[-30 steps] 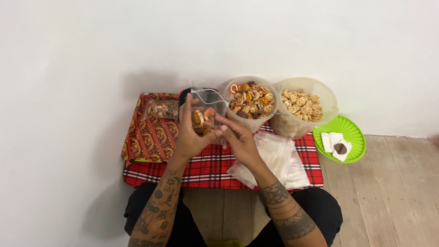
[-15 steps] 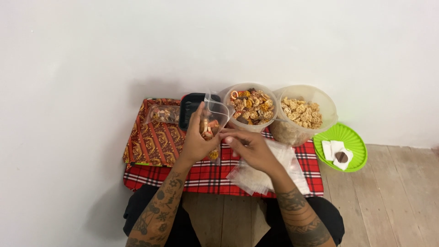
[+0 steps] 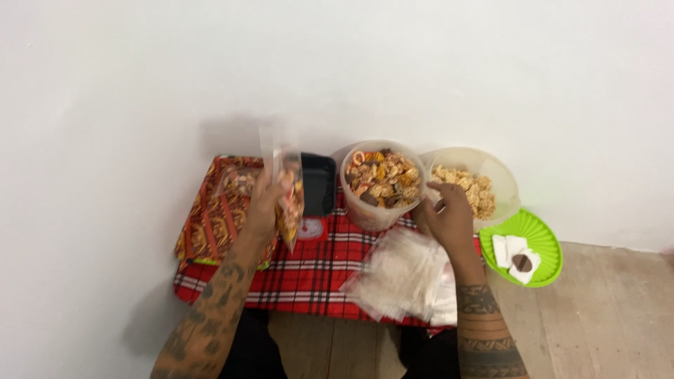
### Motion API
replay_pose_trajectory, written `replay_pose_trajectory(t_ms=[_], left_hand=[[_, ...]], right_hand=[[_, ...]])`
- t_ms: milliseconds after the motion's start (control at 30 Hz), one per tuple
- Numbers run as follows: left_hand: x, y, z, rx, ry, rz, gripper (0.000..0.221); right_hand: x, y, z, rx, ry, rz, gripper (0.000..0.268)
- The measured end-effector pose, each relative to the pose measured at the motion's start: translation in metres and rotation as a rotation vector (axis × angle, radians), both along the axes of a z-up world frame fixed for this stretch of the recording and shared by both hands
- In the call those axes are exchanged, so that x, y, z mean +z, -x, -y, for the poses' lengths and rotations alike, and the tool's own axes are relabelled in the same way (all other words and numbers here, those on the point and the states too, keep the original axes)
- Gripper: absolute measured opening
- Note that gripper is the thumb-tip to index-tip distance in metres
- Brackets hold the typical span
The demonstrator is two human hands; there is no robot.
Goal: A person is manually scooping various snacks from large plastic containers into small clear plastic bags and weighing them.
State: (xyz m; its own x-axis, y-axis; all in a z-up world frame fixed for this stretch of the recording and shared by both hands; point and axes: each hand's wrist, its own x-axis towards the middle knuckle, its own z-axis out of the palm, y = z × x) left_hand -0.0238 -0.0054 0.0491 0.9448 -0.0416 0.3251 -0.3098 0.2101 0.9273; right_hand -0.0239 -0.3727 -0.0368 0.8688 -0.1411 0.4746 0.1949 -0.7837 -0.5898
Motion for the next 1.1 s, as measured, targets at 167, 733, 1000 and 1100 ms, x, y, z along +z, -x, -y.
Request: replay_pose_trajectory(t_ms=[167,733,1000,1100], left_hand=[[-0.026,-0.001,-0.016,-0.042,-0.024,-0.025,0.070],[0.023,0.018,-0.022,-0.010,0.171,-0.191,0.068],[0.009,0.005,-0.028,-0.116,0.186,-0.217,0.076],[-0.005,0.000,-0.031,-0.132,0.131,-0.244,0.082]], right_hand=[[0.011,0.004,-0.010,-0.101,0.135,-0.098,0.034],[0.015,-0.003,-0.019,-0.074,0.092,-0.303,0.031],[-0.010,-0.001,-0.019,0.104,-0.061,-0.119,0.019],[-0.005,-0.003,-0.018,0.087,-0.031,-0.032,0.013]])
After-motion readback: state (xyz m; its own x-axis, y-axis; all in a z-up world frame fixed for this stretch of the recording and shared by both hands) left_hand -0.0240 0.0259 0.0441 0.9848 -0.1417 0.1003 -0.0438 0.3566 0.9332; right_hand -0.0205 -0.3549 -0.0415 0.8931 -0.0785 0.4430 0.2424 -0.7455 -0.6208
